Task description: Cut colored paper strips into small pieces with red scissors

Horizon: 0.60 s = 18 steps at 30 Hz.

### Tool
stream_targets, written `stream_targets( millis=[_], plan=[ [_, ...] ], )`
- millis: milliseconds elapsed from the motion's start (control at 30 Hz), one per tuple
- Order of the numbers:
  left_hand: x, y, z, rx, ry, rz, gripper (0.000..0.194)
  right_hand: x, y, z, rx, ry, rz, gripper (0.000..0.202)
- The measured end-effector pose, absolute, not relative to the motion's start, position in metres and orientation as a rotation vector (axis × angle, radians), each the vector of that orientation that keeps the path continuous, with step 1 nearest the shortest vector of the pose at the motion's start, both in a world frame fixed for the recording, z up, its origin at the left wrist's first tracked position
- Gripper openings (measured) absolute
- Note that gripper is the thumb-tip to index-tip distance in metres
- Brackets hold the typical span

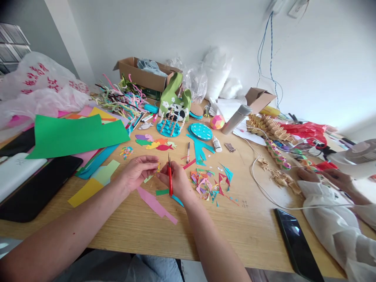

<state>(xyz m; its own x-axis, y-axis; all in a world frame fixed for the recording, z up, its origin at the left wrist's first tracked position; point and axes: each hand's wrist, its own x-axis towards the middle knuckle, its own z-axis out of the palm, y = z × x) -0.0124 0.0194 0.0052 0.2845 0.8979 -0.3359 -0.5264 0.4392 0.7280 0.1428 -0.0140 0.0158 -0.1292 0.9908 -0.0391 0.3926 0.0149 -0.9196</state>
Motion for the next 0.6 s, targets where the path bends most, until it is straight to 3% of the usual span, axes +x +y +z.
stream_targets(
  millis=[267, 600],
  plan=[
    [-0.01, 0.014, 0.006, 0.612, 0.793, 0.936, 0.027, 0.147, -0.02, 0.021, -1.376, -1.382, 1.066, 0.018],
    [-0.012, 0.014, 0.009, 0.718, 0.8, 0.882, 0.026, 0.153, -0.017, 0.011, -1.359, -1.25, 0.924, 0.016]
  ],
)
